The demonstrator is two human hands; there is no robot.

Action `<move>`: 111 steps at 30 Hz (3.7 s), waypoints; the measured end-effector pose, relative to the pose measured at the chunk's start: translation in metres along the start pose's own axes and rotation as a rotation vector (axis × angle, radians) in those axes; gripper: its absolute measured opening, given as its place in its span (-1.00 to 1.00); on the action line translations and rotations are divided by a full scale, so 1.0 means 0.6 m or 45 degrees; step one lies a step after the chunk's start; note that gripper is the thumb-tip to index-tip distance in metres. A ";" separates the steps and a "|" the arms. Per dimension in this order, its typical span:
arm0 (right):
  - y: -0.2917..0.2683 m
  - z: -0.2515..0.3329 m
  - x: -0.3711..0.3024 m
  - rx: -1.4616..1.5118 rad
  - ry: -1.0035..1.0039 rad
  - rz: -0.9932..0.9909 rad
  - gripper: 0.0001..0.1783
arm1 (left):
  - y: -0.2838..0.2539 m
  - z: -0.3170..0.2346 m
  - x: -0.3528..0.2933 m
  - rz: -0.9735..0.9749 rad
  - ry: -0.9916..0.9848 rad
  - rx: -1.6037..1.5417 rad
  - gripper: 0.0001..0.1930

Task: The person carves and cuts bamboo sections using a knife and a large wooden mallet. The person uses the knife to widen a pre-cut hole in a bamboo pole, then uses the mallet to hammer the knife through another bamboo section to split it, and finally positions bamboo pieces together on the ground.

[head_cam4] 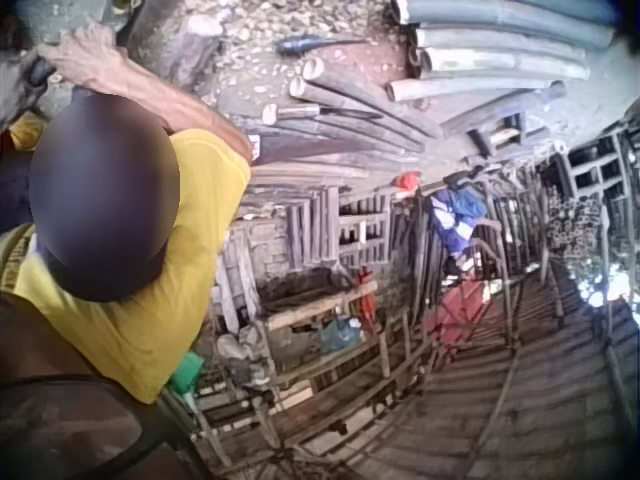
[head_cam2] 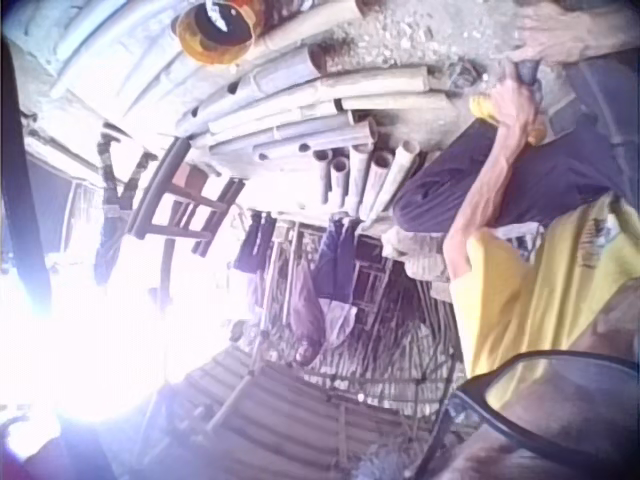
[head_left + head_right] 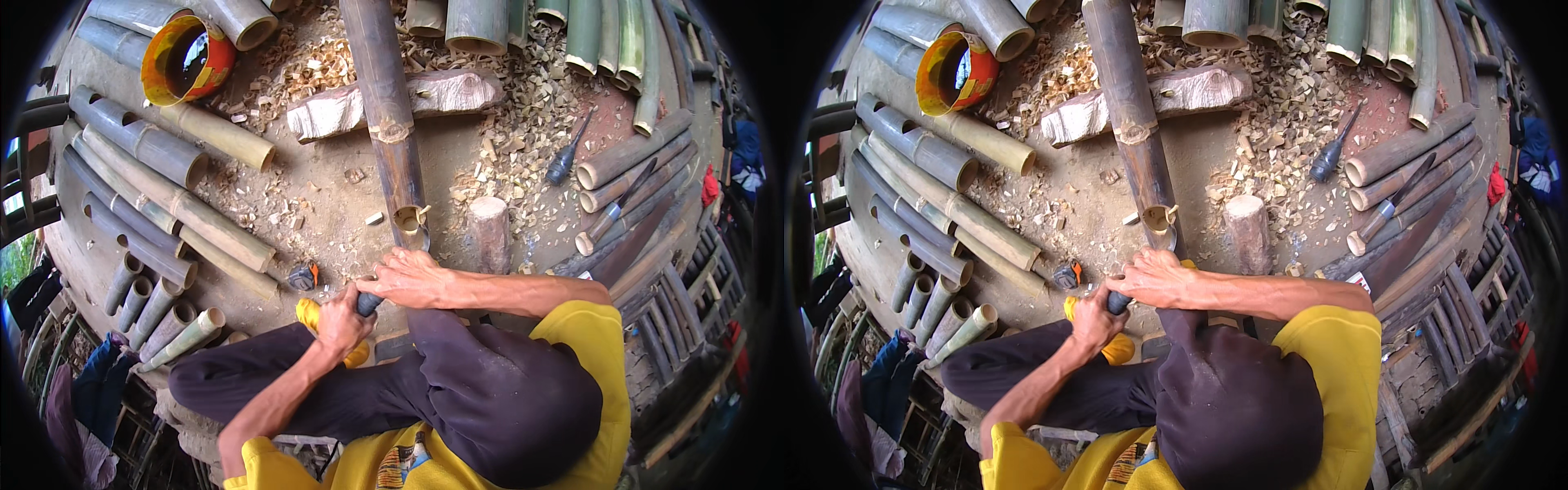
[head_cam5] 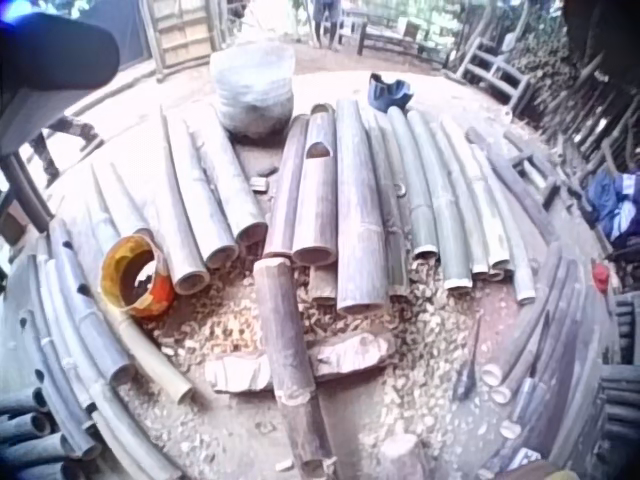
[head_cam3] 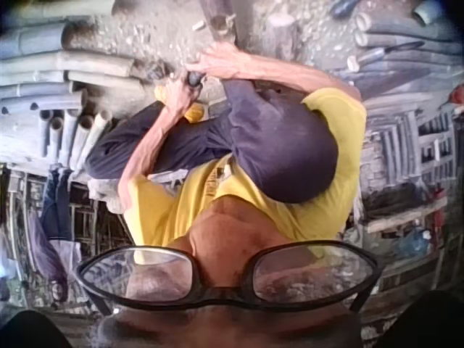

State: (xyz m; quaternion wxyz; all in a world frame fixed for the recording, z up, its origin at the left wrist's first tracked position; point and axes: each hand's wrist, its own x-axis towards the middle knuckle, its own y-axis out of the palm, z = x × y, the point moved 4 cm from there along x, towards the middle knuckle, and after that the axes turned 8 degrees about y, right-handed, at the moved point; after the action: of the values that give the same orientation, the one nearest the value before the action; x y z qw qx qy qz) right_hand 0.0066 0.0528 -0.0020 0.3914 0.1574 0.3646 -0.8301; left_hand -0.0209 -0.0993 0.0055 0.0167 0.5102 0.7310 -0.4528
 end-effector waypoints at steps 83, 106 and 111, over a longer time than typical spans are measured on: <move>-0.074 -0.021 0.047 0.917 0.294 -1.062 -0.58 | -0.209 -0.031 0.261 0.722 0.595 0.907 -0.87; -0.067 -0.036 0.037 0.308 0.142 -0.982 -0.56 | -0.179 -0.023 0.168 0.113 0.297 0.405 -0.90; -0.092 -0.056 -0.006 0.772 0.229 -1.531 -0.46 | -0.231 -0.155 0.301 0.478 0.687 0.986 -0.92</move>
State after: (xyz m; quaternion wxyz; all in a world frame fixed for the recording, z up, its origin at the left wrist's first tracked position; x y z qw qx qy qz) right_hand -0.0341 0.1028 0.0038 -0.2314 0.0984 0.1711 -0.9526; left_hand -0.1721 0.0864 0.0616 -0.2819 0.7005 0.3835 -0.5318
